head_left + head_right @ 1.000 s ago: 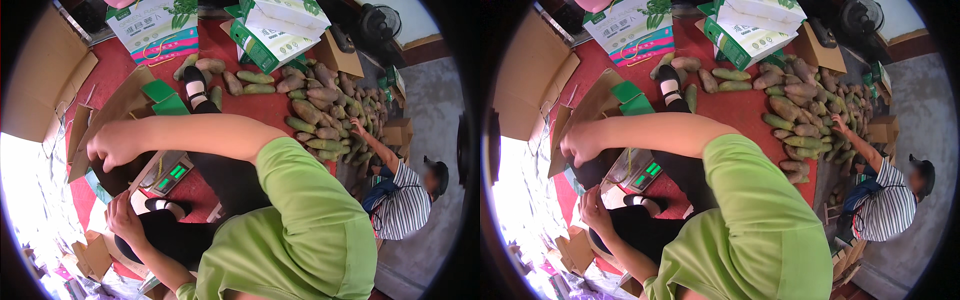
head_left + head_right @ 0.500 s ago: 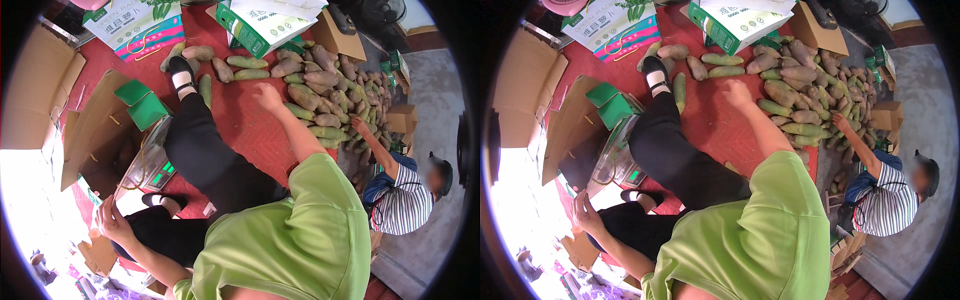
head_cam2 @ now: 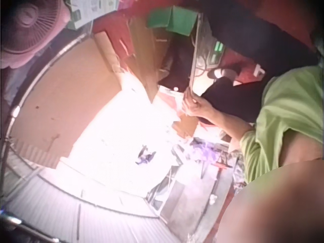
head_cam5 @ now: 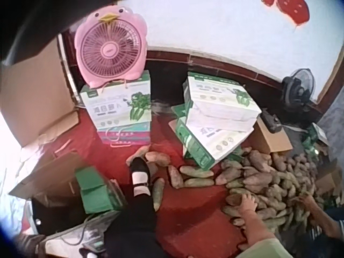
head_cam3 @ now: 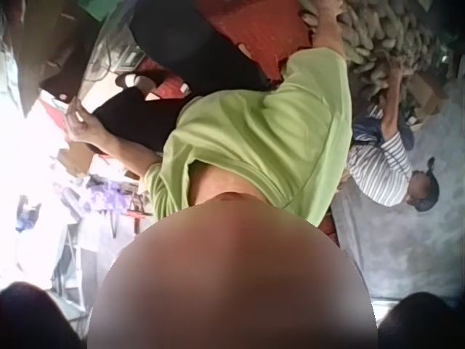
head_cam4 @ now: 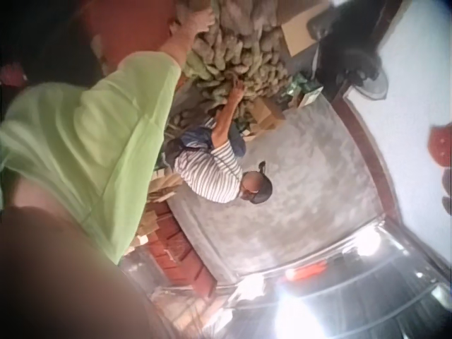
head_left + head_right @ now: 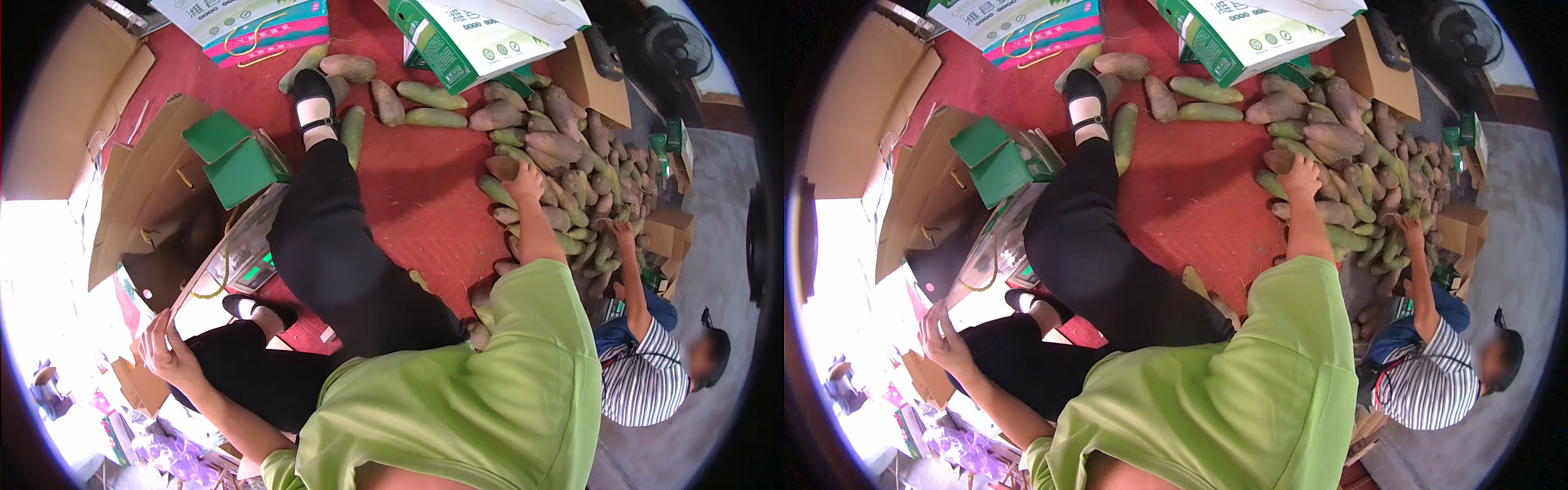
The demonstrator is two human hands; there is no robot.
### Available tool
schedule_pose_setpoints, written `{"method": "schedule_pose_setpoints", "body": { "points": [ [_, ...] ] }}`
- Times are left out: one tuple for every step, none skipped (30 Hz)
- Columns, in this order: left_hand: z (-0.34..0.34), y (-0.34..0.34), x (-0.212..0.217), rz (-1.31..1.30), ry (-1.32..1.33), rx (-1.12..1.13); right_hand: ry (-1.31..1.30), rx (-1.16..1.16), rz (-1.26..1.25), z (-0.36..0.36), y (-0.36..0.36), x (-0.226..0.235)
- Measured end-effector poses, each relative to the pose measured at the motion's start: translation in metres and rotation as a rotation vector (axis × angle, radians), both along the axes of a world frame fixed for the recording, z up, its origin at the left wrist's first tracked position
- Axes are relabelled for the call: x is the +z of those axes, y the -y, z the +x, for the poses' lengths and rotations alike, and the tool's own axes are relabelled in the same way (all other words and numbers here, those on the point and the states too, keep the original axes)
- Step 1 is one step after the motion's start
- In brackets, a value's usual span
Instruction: Packing green radishes into boxes and weighing them on a scale.
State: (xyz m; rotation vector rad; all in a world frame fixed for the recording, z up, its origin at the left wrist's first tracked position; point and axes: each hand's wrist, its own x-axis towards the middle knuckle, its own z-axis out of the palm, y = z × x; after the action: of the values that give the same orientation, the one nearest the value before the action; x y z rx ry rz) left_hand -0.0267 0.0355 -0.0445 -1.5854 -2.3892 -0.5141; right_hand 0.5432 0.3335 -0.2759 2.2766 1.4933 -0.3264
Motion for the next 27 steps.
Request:
{"method": "schedule_pose_setpoints", "body": {
  "points": [
    [-0.002, 0.0, -0.001, -0.003, -0.011, -0.015, -0.02, -0.052, -0.022, 0.005, -0.004, -0.001],
    [-0.002, 0.0, -0.002, -0.007, -0.022, -0.031, -0.075, -0.101, -0.016, 0.016, -0.006, -0.009],
    [-0.001, -0.002, -0.003, -0.006, -0.022, -0.022, -0.075, -0.092, -0.016, 0.031, -0.007, -0.02],
    [-0.001, -0.005, -0.004, -0.011, -0.004, -0.019, -0.104, -0.122, 0.042, 0.048, -0.008, -0.033],
    [-0.001, -0.006, -0.005, -0.019, 0.012, -0.014, -0.137, -0.15, 0.097, 0.054, -0.009, -0.042],
    [0.0, -0.007, -0.005, -0.027, 0.007, -0.005, -0.089, -0.159, 0.108, 0.052, -0.008, -0.044],
    [-0.001, -0.003, -0.002, -0.028, -0.003, 0.012, -0.107, -0.135, 0.1, 0.037, -0.01, -0.04],
    [-0.001, 0.001, 0.001, -0.029, -0.014, 0.03, -0.061, -0.137, 0.08, 0.022, -0.011, -0.032],
    [-0.002, 0.003, 0.002, -0.033, -0.026, 0.054, -0.011, -0.139, 0.063, 0.009, -0.011, -0.022],
    [-0.002, 0.003, 0.002, -0.027, -0.029, 0.038, -0.021, -0.119, 0.056, 0.006, -0.01, -0.02],
    [-0.001, 0.002, 0.003, -0.021, -0.034, 0.025, 0.001, -0.072, 0.055, 0.008, -0.011, -0.019],
    [0.0, -0.004, 0.002, -0.006, -0.021, 0.01, 0.032, -0.035, 0.065, 0.014, -0.009, -0.015],
    [-0.001, -0.003, 0.002, -0.014, -0.009, 0.033, 0.018, -0.005, 0.06, 0.01, -0.008, -0.013],
    [0.0, -0.003, 0.005, -0.018, -0.028, 0.026, 0.016, -0.027, 0.068, 0.005, -0.006, -0.011],
    [0.001, -0.007, 0.005, -0.017, -0.043, 0.013, 0.019, -0.054, 0.082, 0.004, -0.005, -0.008],
    [0.002, -0.012, 0.004, 0.006, -0.022, -0.005, 0.017, -0.037, 0.09, 0.02, -0.003, -0.016],
    [0.002, -0.017, 0.003, 0.021, 0.014, -0.03, 0.001, -0.022, 0.137, 0.038, -0.001, -0.03],
    [0.002, -0.01, 0.008, 0.007, 0.007, -0.007, -0.039, 0.021, 0.165, 0.035, -0.004, -0.047],
    [0.001, -0.008, 0.008, 0.007, 0.007, -0.008, -0.053, 0.042, 0.167, 0.026, -0.001, -0.045],
    [0.002, -0.008, 0.009, 0.014, -0.003, -0.014, -0.028, 0.039, 0.145, 0.019, 0.0, -0.04],
    [0.003, -0.007, 0.011, 0.02, -0.01, 0.009, -0.005, 0.039, 0.12, 0.007, 0.0, -0.031],
    [0.003, -0.006, 0.013, 0.013, -0.003, 0.001, -0.01, 0.057, 0.127, -0.003, 0.001, -0.023],
    [0.004, -0.005, 0.015, 0.007, 0.004, -0.007, -0.007, 0.012, 0.109, -0.012, 0.003, -0.017],
    [0.003, -0.006, 0.015, 0.008, -0.003, -0.011, -0.002, -0.04, 0.093, -0.018, 0.004, -0.012],
    [0.003, -0.005, 0.015, 0.015, -0.004, -0.001, -0.004, -0.03, 0.099, -0.02, 0.004, -0.009],
    [0.003, -0.003, 0.015, 0.01, -0.002, -0.008, -0.084, -0.085, 0.114, -0.021, 0.003, -0.006],
    [0.002, -0.003, 0.014, 0.006, 0.004, -0.021, -0.16, -0.145, 0.128, -0.019, 0.002, -0.002]
  ]
}}
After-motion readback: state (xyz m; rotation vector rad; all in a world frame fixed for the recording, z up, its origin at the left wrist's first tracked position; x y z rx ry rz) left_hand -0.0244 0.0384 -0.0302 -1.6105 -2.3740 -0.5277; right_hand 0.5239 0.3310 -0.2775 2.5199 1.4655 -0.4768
